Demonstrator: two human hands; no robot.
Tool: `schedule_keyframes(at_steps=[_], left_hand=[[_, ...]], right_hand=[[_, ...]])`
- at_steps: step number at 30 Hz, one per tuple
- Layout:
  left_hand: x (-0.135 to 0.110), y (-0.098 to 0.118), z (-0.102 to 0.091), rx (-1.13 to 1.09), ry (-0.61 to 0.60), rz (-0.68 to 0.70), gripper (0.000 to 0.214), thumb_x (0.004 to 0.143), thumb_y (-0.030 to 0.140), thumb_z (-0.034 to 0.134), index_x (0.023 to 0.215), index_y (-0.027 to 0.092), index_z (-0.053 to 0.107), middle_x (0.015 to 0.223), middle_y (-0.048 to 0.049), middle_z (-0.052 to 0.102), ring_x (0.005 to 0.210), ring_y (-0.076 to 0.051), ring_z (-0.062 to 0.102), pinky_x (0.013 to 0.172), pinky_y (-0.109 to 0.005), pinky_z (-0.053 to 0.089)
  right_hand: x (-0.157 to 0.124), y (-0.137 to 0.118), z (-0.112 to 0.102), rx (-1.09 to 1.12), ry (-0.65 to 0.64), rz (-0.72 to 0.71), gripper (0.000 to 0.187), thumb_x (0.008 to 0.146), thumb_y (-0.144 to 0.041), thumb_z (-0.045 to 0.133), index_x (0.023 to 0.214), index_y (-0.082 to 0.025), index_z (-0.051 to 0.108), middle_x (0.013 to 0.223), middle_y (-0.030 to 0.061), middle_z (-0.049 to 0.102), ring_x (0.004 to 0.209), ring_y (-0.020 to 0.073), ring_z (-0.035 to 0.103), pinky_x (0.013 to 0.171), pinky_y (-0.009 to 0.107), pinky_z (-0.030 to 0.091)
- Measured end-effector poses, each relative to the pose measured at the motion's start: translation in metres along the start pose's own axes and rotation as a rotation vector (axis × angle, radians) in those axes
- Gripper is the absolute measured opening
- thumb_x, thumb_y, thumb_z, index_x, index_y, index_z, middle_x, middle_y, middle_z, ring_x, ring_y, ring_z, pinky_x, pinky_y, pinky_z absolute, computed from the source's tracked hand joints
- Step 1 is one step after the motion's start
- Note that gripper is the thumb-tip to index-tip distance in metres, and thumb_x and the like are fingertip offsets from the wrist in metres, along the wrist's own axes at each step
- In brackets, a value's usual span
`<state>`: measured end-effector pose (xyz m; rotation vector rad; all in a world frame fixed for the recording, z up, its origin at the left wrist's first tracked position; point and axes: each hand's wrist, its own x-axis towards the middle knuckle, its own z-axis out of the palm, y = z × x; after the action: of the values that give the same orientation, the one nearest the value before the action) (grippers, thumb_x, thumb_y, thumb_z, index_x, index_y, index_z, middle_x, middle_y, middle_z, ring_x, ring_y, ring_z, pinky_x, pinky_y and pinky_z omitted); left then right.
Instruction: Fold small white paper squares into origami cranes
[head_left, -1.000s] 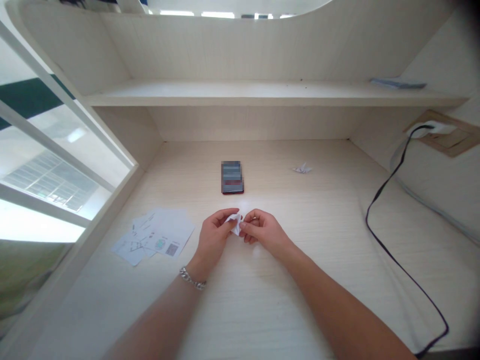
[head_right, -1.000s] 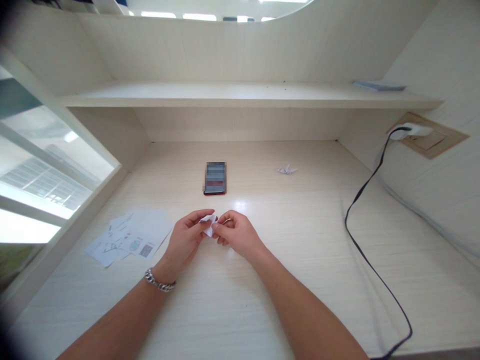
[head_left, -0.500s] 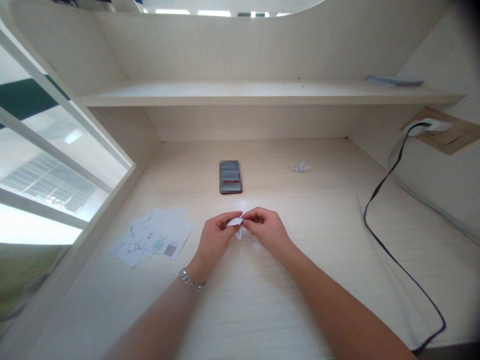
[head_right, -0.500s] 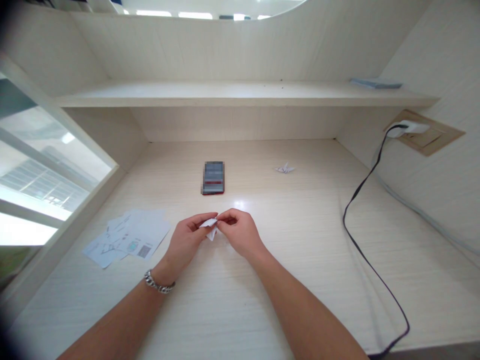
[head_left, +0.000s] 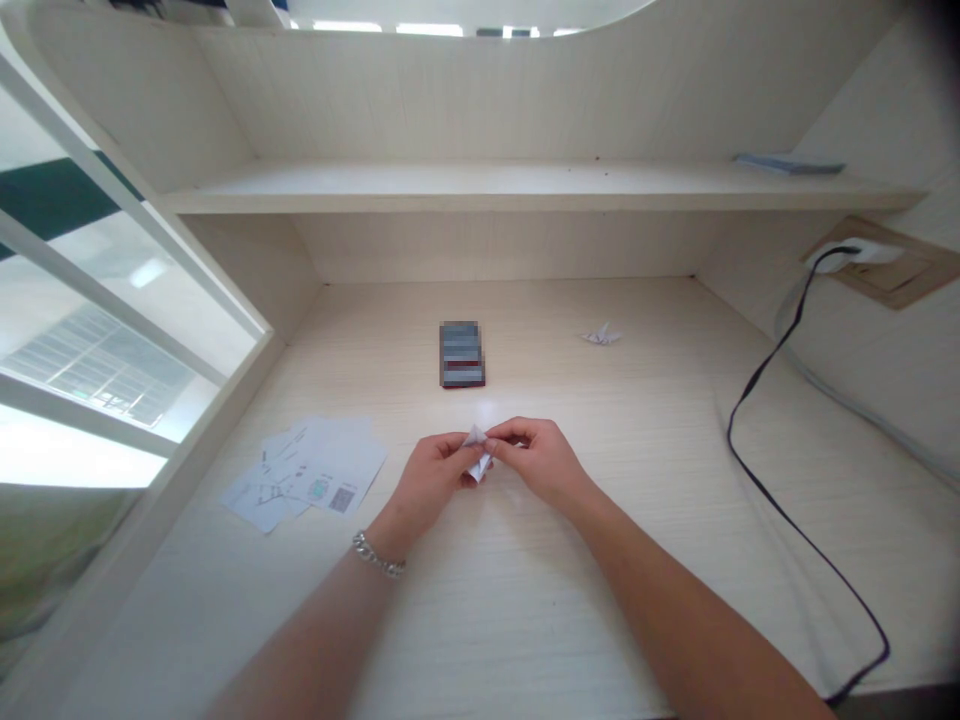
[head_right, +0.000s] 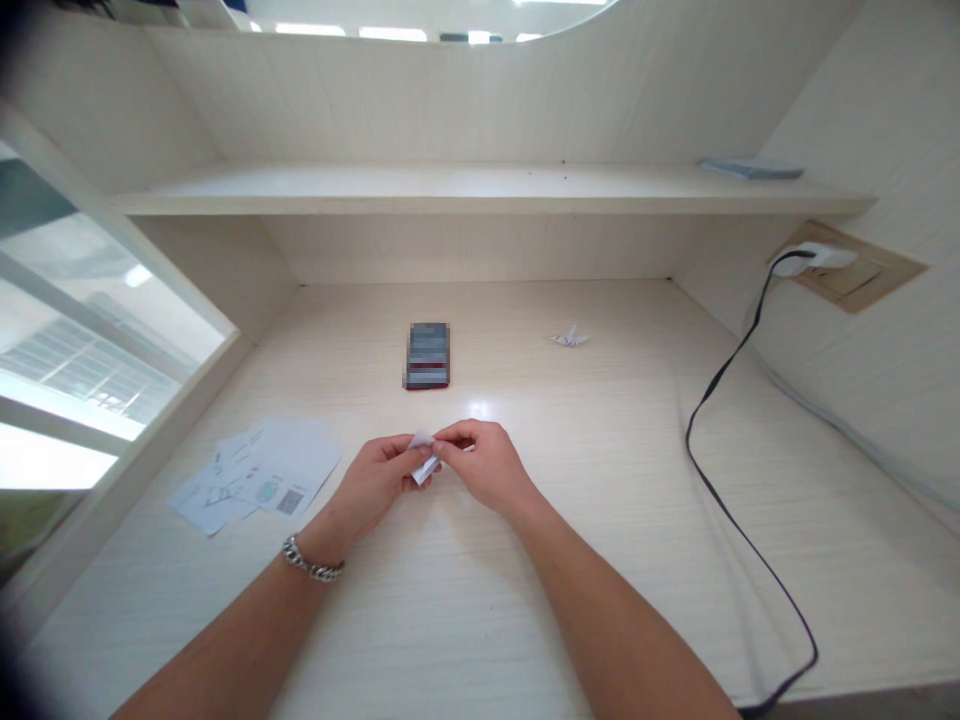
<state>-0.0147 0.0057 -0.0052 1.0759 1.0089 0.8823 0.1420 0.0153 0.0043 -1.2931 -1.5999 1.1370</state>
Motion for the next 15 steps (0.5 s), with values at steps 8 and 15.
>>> schedule_keyframes(at_steps=[8,15], left_hand=[[0.0010,-0.0005,0.0005,0.062,0.021,-0.015,0.026,0.073,0.037,0.060,0.075,0.012,0.066,0.069,-0.0041,0.060,0.060,-0.012,0.050,0.052,-0.021,0.037],[-0.0007,0.0016,0.0029,0.070,0.025,-0.005,0.027,0.072,0.039,0.059,0.070,0.013,0.066,0.062,-0.0021,0.058,0.055,-0.011,0.048,0.049,-0.021,0.035]], right_hand=[[0.0001,0.0051,0.0003,0.090,-0.020,0.042,0.019,0.071,-0.023,0.063,0.089,-0.017,0.067,0.081,0.0056,0.070,0.073,0.0182,0.065,0.068,0.030,0.051],[-0.0037,-0.0027,0.0008,-0.017,0.011,-0.071,0.018,0.073,-0.023,0.060,0.089,-0.019,0.068,0.086,0.0055,0.068,0.076,0.0173,0.063,0.066,0.028,0.051]])
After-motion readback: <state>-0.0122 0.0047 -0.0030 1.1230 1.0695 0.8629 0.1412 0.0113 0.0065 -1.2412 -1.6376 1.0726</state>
